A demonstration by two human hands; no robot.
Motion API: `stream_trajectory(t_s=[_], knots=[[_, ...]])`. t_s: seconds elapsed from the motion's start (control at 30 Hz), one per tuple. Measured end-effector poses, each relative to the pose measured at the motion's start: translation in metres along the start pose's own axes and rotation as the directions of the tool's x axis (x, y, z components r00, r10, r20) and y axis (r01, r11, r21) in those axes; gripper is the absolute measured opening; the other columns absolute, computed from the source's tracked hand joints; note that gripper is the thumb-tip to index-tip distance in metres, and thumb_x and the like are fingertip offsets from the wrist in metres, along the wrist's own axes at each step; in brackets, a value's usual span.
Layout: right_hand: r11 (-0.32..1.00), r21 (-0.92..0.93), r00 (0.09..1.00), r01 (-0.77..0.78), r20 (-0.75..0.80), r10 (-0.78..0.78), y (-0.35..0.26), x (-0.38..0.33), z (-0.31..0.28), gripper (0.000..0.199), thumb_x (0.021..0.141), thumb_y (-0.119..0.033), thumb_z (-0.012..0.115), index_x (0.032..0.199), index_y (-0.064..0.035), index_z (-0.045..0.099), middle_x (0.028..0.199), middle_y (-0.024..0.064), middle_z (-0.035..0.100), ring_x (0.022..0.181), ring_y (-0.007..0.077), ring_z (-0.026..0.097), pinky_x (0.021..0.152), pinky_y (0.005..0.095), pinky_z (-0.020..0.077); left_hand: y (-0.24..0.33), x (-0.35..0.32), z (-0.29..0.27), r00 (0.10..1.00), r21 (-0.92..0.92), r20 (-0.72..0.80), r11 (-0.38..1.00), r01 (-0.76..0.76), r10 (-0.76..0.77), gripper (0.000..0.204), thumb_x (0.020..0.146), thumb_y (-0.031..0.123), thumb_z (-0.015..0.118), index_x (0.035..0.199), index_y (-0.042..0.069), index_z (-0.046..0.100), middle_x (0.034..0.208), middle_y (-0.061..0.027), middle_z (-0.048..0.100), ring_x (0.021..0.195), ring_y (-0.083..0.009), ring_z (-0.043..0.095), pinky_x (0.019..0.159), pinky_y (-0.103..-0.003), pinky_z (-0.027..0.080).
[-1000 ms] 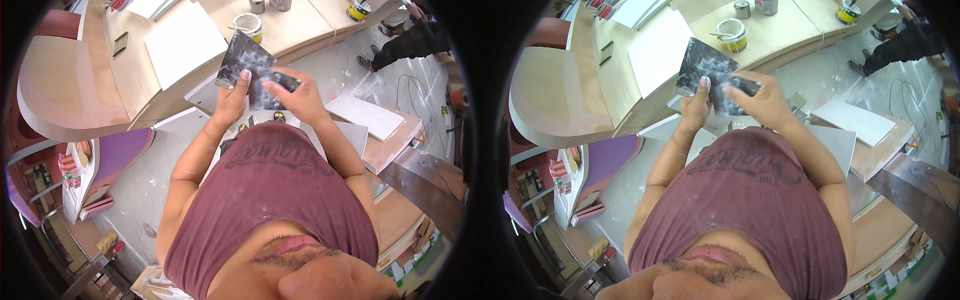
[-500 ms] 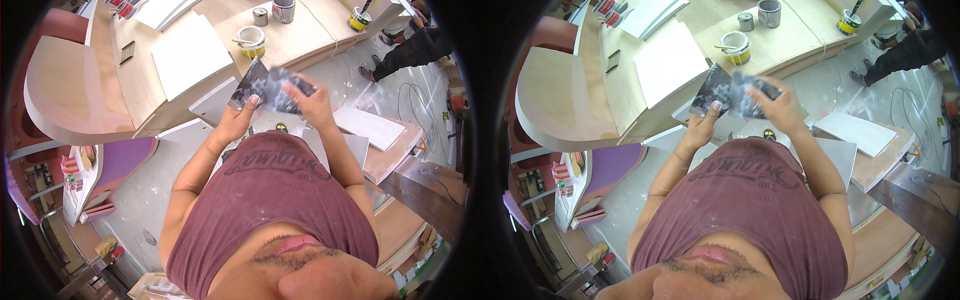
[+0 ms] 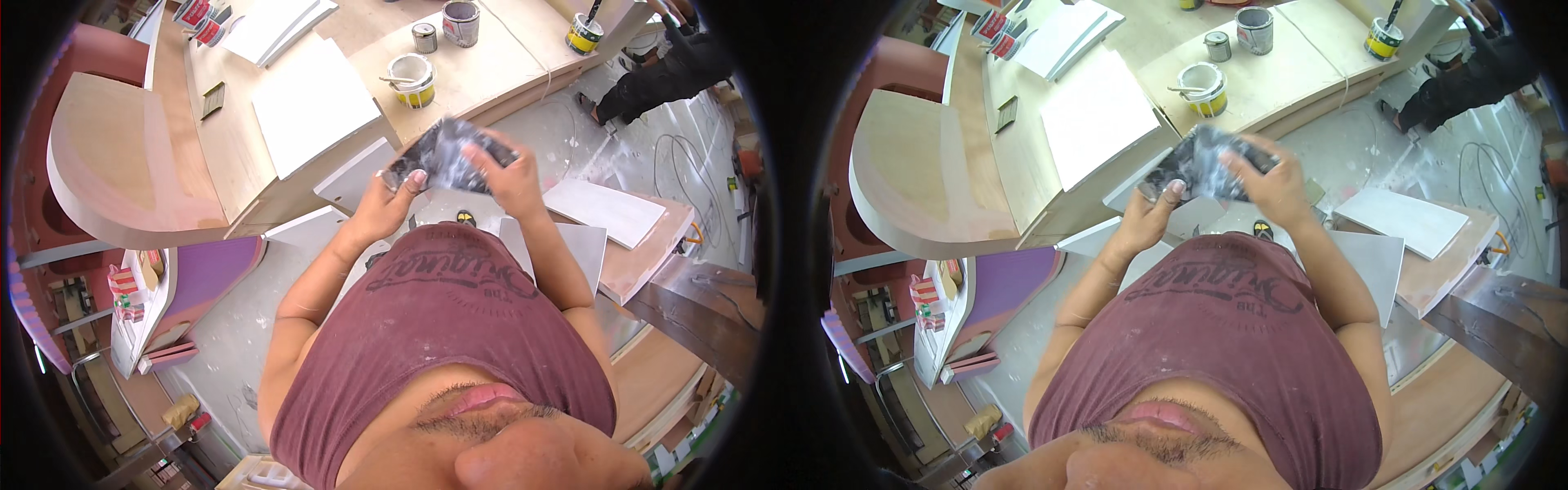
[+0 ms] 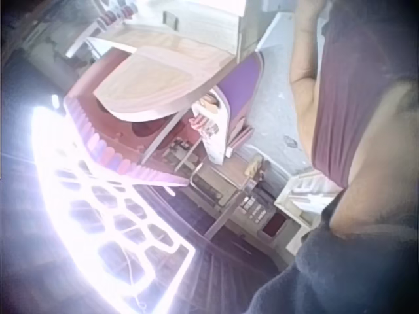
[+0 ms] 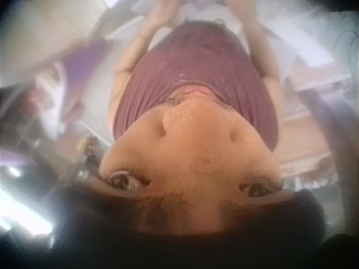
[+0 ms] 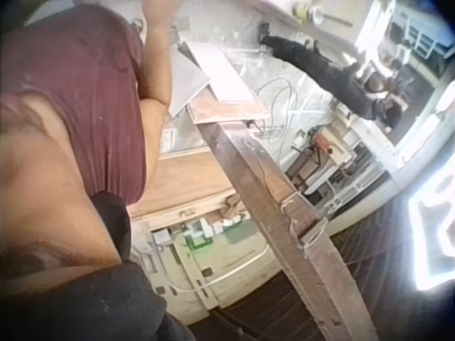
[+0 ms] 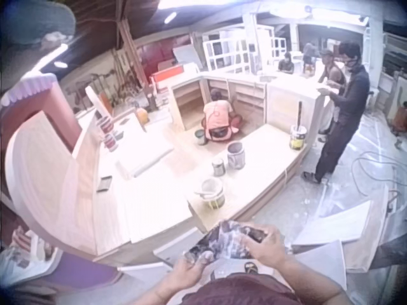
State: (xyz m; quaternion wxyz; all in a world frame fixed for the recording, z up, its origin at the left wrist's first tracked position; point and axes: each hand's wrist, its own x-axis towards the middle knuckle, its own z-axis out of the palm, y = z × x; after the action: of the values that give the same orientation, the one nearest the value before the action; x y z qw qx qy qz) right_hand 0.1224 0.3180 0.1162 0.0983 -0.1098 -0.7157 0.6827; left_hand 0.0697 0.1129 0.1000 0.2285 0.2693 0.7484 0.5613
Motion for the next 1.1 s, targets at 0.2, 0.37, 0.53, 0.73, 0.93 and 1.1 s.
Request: stream_trajectory(t_s=[0.2, 0.37, 0.53, 0.73, 0.93, 1.1], knots=[[0.999, 0.039, 0.999, 0.038, -0.039, -0.036, -0.009, -0.004, 0.003, 0.023, 0.086, -0.014, 0.070, 0.101, 0.0028, 0.067, 0.078, 0.0008, 0.065, 0.069, 0.0040, 0.055, 0.062, 0.0220, 0.0476, 0.019, 0.002, 0.003, 0.994, 0.066, -0.058, 0.994, -0.090, 0.094, 0.044, 0.097, 0.022, 0.055, 0.131, -0.005, 0.046, 0.111, -0.0100, 0.061, 0.096, -0.0151, 0.056, 0.085, -0.030, 0.047], [0.975, -0.115, 0.979, 0.192, 0.097, -0.181, -0.003, -0.004, -0.004, 0.026, 0.084, -0.014, 0.071, 0.103, 0.0035, 0.067, 0.081, 0.0072, 0.069, 0.071, 0.0065, 0.059, 0.064, 0.0235, 0.0496, 0.024, 0.010, -0.007, 0.939, 0.204, 0.259, 0.963, 0.175, -0.226, 0.047, 0.094, 0.014, 0.056, 0.136, -0.002, 0.043, 0.120, -0.0141, 0.062, 0.105, -0.0180, 0.058, 0.092, -0.033, 0.046], [0.998, 0.030, 0.995, 0.063, -0.085, -0.060, -0.014, 0.005, -0.014, 0.026, 0.086, -0.016, 0.070, 0.105, 0.0023, 0.067, 0.080, 0.0028, 0.068, 0.071, 0.0047, 0.059, 0.062, 0.0222, 0.0495, 0.016, 0.020, 0.004, 0.939, 0.086, -0.112, 0.945, -0.316, 0.324, 0.049, 0.094, 0.010, 0.055, 0.139, -0.001, 0.041, 0.126, -0.0149, 0.059, 0.110, -0.0182, 0.055, 0.085, -0.034, 0.050], [0.997, -0.047, 0.995, 0.064, 0.076, -0.061, -0.015, -0.005, -0.009, 0.026, 0.085, -0.014, 0.070, 0.104, 0.0030, 0.067, 0.079, 0.0014, 0.066, 0.071, 0.0047, 0.057, 0.062, 0.0210, 0.0483, 0.025, 0.018, 0.001, 0.993, 0.085, 0.090, 0.994, 0.071, -0.079, 0.045, 0.094, 0.012, 0.058, 0.134, -0.002, 0.045, 0.104, -0.0101, 0.063, 0.090, -0.0141, 0.057, 0.080, -0.029, 0.049], [0.993, 0.107, 0.992, 0.041, -0.127, -0.027, -0.001, 0.005, -0.031, 0.028, 0.085, -0.015, 0.070, 0.106, 0.0039, 0.067, 0.081, 0.0007, 0.067, 0.072, 0.0039, 0.057, 0.062, 0.0211, 0.0483, 0.020, 0.016, 0.008, 0.995, -0.133, -0.087, 0.990, -0.051, 0.039, 0.042, 0.093, 0.012, 0.061, 0.129, -0.005, 0.050, 0.104, -0.0080, 0.064, 0.095, -0.0131, 0.059, 0.085, -0.028, 0.047], [0.959, 0.281, 1.000, -0.027, 0.006, 0.026, 0.002, -0.004, -0.012, 0.029, 0.087, -0.015, 0.069, 0.108, 0.0037, 0.066, 0.087, 0.0017, 0.068, 0.074, 0.0045, 0.057, 0.066, 0.0210, 0.0486, 0.010, 0.018, 0.018, 0.984, -0.327, -0.178, 0.940, -0.092, 0.035, 0.042, 0.092, 0.012, 0.063, 0.128, -0.006, 0.052, 0.113, -0.0082, 0.061, 0.102, -0.0144, 0.057, 0.092, -0.028, 0.045]])
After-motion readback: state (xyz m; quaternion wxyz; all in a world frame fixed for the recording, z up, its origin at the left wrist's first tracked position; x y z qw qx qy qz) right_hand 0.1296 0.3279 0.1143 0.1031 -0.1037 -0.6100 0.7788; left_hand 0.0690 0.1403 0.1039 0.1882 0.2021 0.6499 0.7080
